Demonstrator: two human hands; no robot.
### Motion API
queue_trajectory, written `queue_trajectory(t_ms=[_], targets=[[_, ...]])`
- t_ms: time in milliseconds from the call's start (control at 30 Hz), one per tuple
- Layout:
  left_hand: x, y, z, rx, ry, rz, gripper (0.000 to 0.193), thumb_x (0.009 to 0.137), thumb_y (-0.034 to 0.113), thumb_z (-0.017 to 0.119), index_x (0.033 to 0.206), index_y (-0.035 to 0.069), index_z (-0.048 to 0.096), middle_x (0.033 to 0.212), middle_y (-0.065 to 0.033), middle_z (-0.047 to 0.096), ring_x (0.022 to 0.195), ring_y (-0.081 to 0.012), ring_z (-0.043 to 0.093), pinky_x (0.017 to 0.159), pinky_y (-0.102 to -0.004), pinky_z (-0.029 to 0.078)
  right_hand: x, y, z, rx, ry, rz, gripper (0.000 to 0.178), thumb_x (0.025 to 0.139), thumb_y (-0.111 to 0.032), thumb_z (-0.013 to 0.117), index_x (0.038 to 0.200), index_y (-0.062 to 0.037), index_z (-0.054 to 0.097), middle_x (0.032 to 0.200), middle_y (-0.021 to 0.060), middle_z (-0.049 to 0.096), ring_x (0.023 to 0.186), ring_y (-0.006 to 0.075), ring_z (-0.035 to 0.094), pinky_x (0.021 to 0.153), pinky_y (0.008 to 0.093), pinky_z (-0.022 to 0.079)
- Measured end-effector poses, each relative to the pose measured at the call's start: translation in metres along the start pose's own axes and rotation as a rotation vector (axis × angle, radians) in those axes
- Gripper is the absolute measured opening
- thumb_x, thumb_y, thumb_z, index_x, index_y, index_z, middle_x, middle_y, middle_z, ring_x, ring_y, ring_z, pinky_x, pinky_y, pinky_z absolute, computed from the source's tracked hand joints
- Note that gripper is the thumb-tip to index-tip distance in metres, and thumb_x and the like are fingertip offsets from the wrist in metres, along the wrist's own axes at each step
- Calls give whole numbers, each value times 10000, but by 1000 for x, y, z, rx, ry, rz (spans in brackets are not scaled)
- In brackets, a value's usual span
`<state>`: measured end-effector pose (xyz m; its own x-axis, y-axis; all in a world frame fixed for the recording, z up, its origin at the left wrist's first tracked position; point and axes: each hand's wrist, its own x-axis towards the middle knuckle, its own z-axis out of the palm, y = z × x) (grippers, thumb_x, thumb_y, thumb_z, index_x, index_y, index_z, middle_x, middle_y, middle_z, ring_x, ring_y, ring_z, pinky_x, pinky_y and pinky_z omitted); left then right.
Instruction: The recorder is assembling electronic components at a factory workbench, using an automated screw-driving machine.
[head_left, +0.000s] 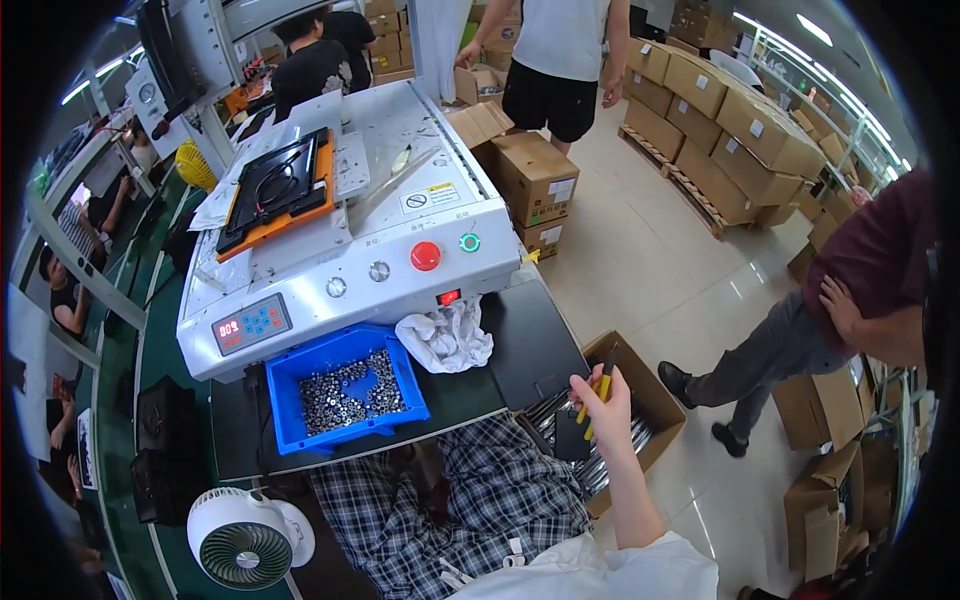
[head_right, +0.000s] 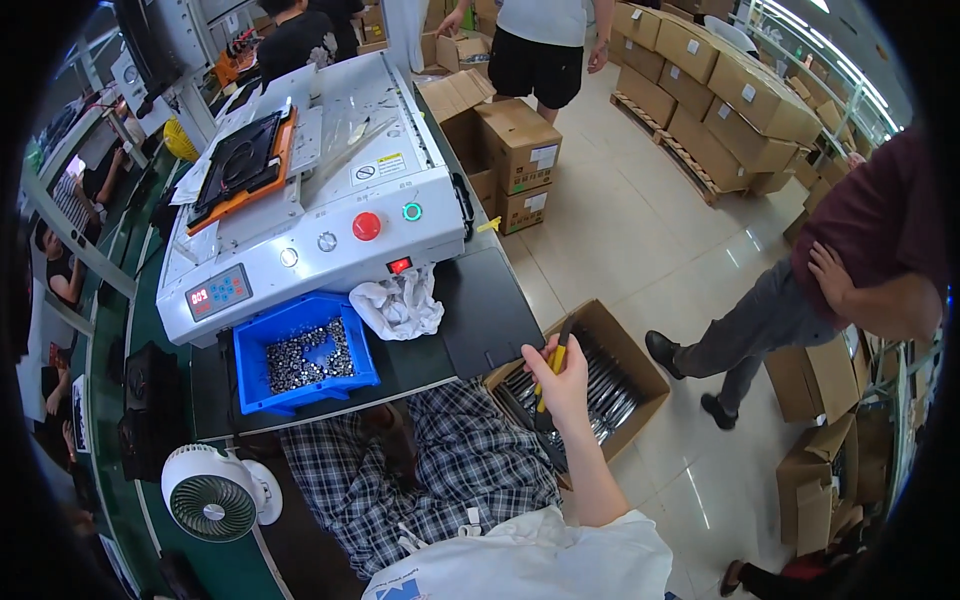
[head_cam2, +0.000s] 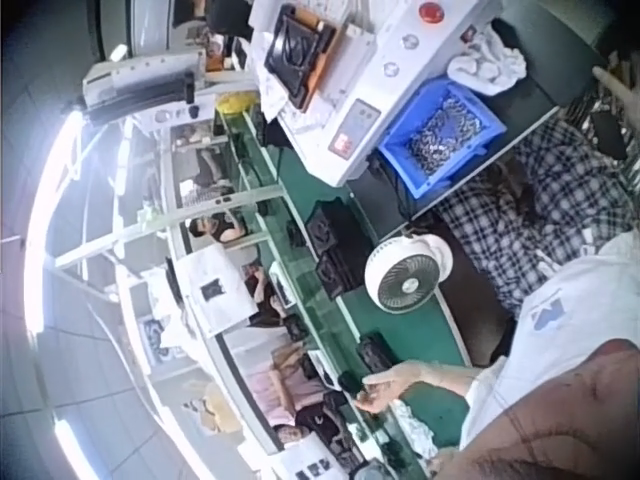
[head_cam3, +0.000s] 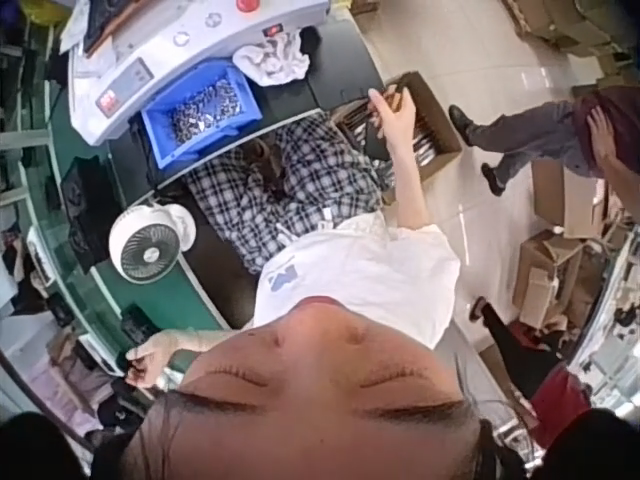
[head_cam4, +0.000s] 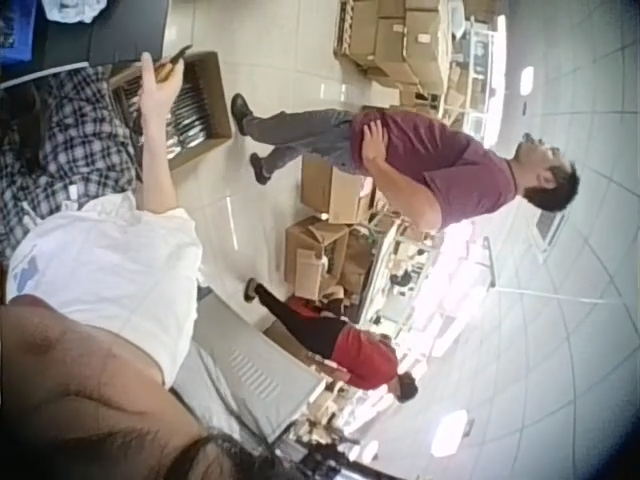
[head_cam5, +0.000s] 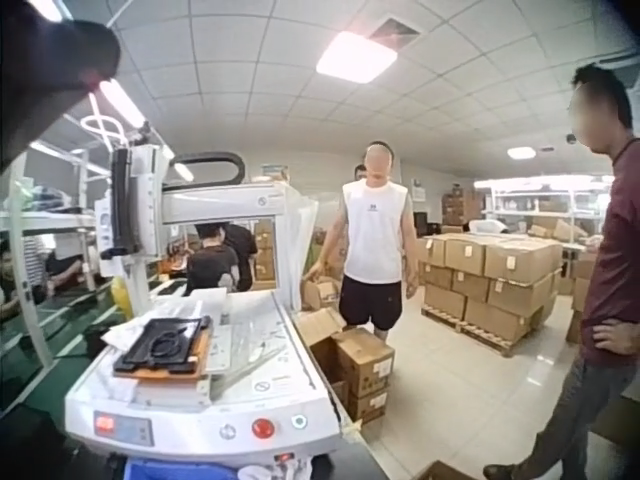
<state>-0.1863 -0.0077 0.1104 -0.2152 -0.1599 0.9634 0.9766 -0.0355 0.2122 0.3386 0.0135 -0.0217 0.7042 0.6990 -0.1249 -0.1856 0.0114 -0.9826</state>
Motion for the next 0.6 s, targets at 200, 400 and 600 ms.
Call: queue_trajectory(t_ms=[200,400,600], targets=[[-39,106,13,-107,-298,222,378,859,210,604,1068,-26,395,1024,-137,406,827,-233,439,725,-342,397,-10,2,9,79,37,52,214,842,-136,654,845,-93,444,780,91,623,586,108,586,499,201,422],[-74,139,14,-450,-581,177,306,877,173,580,1059,2,403,1038,-148,381,839,-241,434,719,-343,421,-16,7,24,253,119,-45,276,784,8,666,868,-96,425,746,8,529,669,111,574,596,226,464],[-92,168,17,-775,-884,162,188,807,76,622,961,14,533,950,-126,518,864,-294,505,775,-400,414,-15,-1,28,594,207,-154,257,779,37,561,895,-130,403,788,-23,450,682,83,499,601,229,428]])
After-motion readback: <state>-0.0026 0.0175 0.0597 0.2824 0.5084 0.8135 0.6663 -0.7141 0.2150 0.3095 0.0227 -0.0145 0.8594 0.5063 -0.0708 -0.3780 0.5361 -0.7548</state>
